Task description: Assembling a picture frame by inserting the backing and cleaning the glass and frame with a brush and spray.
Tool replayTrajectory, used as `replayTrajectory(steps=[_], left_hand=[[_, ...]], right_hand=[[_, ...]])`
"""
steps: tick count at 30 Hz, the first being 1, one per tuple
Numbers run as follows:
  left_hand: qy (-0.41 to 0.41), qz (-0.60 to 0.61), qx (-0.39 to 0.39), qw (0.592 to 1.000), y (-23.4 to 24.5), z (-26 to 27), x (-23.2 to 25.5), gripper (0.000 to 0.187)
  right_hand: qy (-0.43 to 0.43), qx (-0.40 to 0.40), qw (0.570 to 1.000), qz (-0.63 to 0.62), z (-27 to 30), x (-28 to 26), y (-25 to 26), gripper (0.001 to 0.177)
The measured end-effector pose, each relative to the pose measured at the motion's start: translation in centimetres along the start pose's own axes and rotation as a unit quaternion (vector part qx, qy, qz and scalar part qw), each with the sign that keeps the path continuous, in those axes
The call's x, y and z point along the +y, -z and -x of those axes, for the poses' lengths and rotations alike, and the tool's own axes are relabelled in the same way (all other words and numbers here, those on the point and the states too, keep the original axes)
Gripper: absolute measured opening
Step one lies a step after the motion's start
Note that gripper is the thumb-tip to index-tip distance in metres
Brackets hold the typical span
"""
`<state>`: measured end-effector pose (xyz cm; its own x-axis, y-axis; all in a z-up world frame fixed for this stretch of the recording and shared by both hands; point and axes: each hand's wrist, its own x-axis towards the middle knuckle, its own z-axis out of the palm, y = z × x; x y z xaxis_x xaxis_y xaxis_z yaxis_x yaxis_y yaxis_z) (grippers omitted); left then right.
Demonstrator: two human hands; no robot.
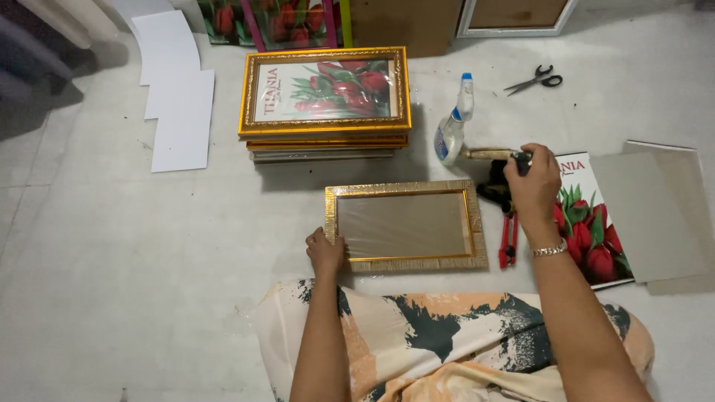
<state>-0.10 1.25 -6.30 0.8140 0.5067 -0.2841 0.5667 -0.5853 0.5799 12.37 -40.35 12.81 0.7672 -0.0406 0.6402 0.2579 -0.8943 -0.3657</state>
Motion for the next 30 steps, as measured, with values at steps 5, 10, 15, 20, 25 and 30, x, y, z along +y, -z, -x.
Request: replayTrajectory(steps=[5, 10, 15, 20, 25, 30], left_hand=[[0.009, 0.013, -0.006, 1.0, -0.5, -0.1, -0.3, 0.074], [0.009, 0.016, -0.009, 1.0, -1.0, -0.6, -0.9, 0.075], [-0.002, 0.014, 0.004, 1.0, -1.3, -0.8, -0.8, 0.072], [0.004, 0.022, -0.004, 1.0, -1.2, -1.0, -0.8, 0.073], [0.006, 0.027, -0.009, 1.0, -0.7, -0.5, -0.2, 0.072], [0.006, 0.025, -0.013, 1.0, -0.7, -0.6, -0.3, 0.072]], right_hand=[[-0.059, -0.111, 0.989, -0.083, 4.7, 2.5, -2.4, 0.037], [-0.044, -0.157, 0.981, -0.1, 6.2, 2.7, -4.3, 0.031], [-0.03, -0.212, 0.963, -0.163, 5.1, 4.0, -5.1, 0.042], [-0.043, -0.127, 0.981, -0.143, 2.8, 1.9, -0.4, 0.027], [-0.094, -0.1, 0.986, -0.09, 4.3, 0.0, 3.3, 0.014], [-0.236, -0.268, 0.923, -0.146, 9.0, -1.6, 3.3, 0.023]])
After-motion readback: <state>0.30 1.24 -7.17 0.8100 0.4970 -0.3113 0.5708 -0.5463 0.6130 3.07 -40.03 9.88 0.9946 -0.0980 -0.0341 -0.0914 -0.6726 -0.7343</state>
